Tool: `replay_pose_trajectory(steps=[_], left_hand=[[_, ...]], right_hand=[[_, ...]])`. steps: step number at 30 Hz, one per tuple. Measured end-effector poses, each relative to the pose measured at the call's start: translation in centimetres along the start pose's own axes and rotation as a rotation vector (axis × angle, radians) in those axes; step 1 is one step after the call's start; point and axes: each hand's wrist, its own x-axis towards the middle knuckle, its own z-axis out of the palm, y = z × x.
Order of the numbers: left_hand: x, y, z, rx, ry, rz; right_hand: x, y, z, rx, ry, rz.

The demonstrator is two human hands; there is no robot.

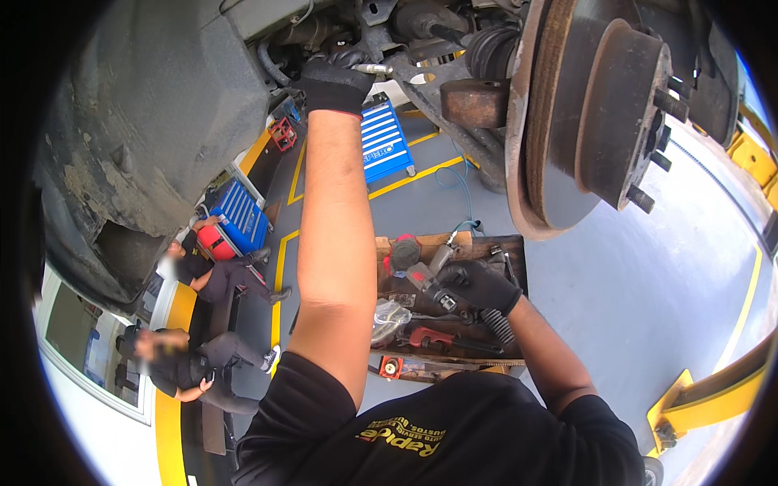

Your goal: The person removes a worn suspension bushing from a vehicle's control arm using a hammer and pry bar, then installs a new bushing with a press tool. The person uses a hammer to tap the old bushing out, positions the new bushing, and applies pressure with a red press tool to seat it into the control arm.

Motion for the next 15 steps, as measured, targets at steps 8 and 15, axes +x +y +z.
replay_pose_trajectory(steps=[8, 15], left_hand=[[0.8, -3.0, -3.2, 1.506, -0.283, 0.727], [-9.2, -5.3, -7.9, 2.124, 0.343, 1.384]], right_hand=[[8.1, -8.0, -2.0, 0.226, 0.365, -0.255], [24.2, -19.7, -4.7, 0.257, 1.015, -0.910]])
